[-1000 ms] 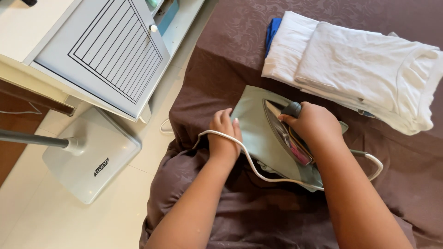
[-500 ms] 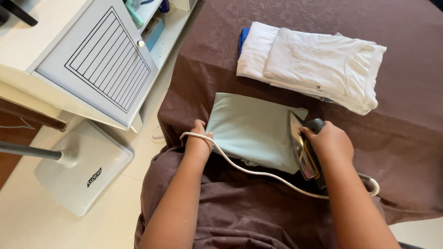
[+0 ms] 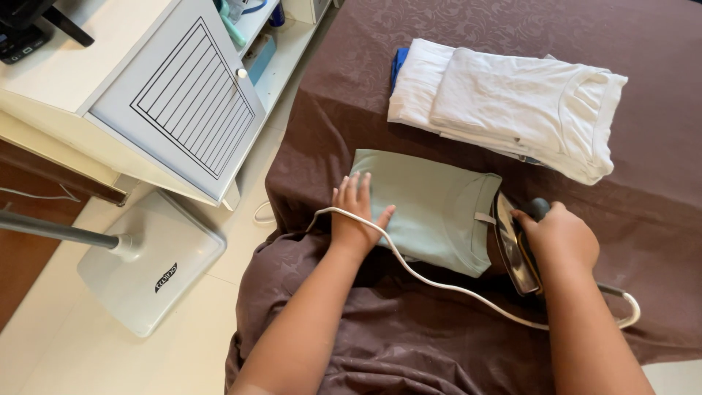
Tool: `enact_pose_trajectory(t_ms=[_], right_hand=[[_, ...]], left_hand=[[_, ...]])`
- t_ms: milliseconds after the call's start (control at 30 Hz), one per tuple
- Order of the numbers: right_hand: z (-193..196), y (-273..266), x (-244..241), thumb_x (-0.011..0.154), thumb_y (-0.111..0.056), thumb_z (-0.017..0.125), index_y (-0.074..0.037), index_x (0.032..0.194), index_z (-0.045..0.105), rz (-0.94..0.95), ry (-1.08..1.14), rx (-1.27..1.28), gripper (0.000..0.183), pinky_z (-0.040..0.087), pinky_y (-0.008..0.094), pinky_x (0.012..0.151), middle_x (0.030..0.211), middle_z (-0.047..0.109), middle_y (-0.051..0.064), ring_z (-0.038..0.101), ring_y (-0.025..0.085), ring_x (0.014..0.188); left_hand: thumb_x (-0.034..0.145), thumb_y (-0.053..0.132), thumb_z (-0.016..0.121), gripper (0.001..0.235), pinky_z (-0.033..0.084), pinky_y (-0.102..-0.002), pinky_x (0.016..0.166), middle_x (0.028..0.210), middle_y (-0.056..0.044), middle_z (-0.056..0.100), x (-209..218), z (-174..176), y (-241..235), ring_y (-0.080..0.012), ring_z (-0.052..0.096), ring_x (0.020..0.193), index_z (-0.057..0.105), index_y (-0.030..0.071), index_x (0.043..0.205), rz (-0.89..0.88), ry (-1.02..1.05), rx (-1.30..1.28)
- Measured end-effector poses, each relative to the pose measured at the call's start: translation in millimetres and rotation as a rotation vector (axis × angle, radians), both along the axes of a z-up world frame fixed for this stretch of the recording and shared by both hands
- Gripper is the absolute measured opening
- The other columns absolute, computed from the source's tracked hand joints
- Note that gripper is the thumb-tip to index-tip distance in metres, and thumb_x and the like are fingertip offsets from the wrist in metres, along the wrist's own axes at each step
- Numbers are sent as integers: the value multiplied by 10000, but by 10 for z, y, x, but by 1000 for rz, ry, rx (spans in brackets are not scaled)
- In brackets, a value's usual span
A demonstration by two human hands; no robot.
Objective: The person irons a light green shirt on their lap using a handheld iron. They smooth the fabric with their left hand while moving the iron with their right. After finishing, they fold the shirt and place it on a stack of white clothes before picking up a folded beige cloth to iron.
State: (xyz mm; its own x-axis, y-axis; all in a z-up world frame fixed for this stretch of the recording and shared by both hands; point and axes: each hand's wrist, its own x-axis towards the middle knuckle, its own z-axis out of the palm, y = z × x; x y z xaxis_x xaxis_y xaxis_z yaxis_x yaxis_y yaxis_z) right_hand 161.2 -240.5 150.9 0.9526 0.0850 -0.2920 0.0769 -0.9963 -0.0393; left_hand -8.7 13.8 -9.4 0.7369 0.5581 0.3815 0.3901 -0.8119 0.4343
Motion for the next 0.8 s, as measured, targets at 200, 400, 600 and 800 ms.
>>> enact_pose_trajectory(t_ms=[200, 400, 600, 800], right_hand=[[-4, -161, -60, 1005, -721, 533, -95, 1089, 676, 11, -84, 52, 647, 536, 542, 691, 987, 782, 234, 709, 470, 971], [-115, -264, -107, 1043, -790, 530, -57, 1280, 611, 165, -462, 13, 775, 544, 542, 597, 895, 787, 213, 755, 480, 818], [339, 493, -275, 881, -775, 652, -177, 1081, 656, 265, -355, 85, 630, 522, 516, 716, 907, 781, 158, 728, 475, 912], [-28, 1607, -351, 843, -796, 567, -204, 980, 627, 728, -134, -118, 611, 521, 516, 598, 879, 766, 92, 723, 421, 803]], left_hand=[[887, 757, 385, 960, -42, -585, 1234, 1722, -112, -126, 109, 104, -188, -359, -120, 1573, 84, 256, 1649, 9, 699, -118], [916, 744, 306, 929, -63, -582, 1227, 1722, -115, -163, 87, 303, -236, -349, -153, 1574, -2, 267, 1651, -4, 818, -158], [926, 742, 262, 993, -142, -568, 1227, 1696, -163, -299, 46, 623, -412, -399, -268, 1552, -134, 187, 1647, -22, 1018, -289], [841, 884, 277, 1183, -120, -570, 1219, 1702, -226, -256, -39, 731, -586, -464, -272, 1541, -130, 120, 1648, -53, 1107, -300]])
